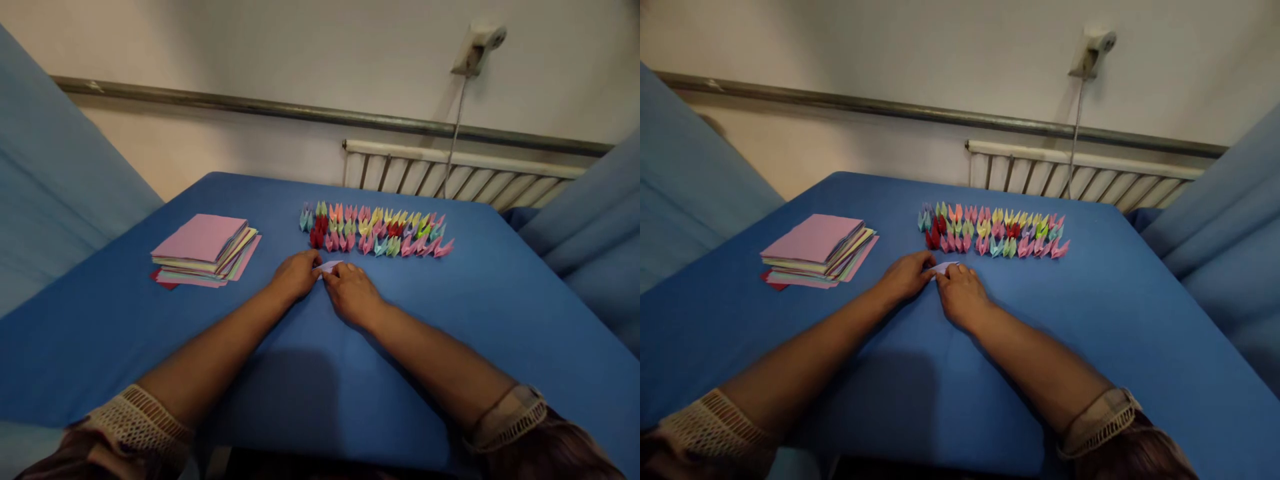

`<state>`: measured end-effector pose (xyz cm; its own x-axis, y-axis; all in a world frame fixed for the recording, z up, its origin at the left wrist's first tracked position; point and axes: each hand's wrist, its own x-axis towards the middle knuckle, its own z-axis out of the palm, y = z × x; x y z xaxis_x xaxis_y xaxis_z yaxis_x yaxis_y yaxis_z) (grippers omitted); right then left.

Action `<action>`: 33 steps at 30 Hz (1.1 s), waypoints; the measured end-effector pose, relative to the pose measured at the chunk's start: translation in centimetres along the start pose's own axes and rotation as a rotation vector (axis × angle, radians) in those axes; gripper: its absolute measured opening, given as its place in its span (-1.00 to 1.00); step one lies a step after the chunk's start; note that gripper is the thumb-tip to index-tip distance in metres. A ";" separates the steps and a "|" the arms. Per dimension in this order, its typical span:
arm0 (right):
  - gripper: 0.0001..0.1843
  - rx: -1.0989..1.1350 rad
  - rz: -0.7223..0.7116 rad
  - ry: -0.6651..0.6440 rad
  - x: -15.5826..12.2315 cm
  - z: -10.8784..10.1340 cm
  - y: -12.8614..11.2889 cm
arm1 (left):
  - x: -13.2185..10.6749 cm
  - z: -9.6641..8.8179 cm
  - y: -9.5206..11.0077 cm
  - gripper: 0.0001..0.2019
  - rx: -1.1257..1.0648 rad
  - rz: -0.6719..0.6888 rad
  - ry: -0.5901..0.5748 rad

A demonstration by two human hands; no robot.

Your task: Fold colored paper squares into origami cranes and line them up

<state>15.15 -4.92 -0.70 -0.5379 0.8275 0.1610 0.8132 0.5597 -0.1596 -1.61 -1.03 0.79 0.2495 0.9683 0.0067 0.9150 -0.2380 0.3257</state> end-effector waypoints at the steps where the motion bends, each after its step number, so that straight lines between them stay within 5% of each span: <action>1: -0.56 0.000 -0.003 0.000 0.0 -0.1 0.0 | 0.2 -0.2 0.1 -0.77 -0.015 -0.035 -0.036; 6: -0.59 0.006 -0.017 0.001 0.1 -0.2 0.1 | 1.9 -0.9 0.4 -0.80 -0.035 -0.138 -0.146; 12: -0.65 0.079 -0.026 0.079 0.3 0.3 0.7 | 1.9 -0.4 -0.1 -0.87 -0.120 -0.104 -0.121; 17: -0.77 0.482 -0.037 0.286 0.9 1.1 1.5 | 0.5 0.7 0.4 -0.84 -0.717 -0.137 0.051; 22: -0.79 0.977 0.259 0.595 1.7 1.9 1.4 | -1.0 1.2 3.3 -0.71 -1.390 -0.283 0.213; 26: -0.72 1.328 0.417 0.594 2.0 2.3 1.3 | -1.7 1.2 4.5 -0.66 -1.677 -0.330 0.137; 33: -0.74 1.371 0.476 0.511 0.5 2.3 1.8 | -1.4 1.5 3.4 -0.70 -1.589 -0.281 -0.130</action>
<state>15.81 -3.43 -3.11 0.0684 0.9929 0.0975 -0.0944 0.1038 -0.9901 1.62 -3.31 0.51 0.2395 0.9333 -0.2676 -0.2801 0.3303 0.9013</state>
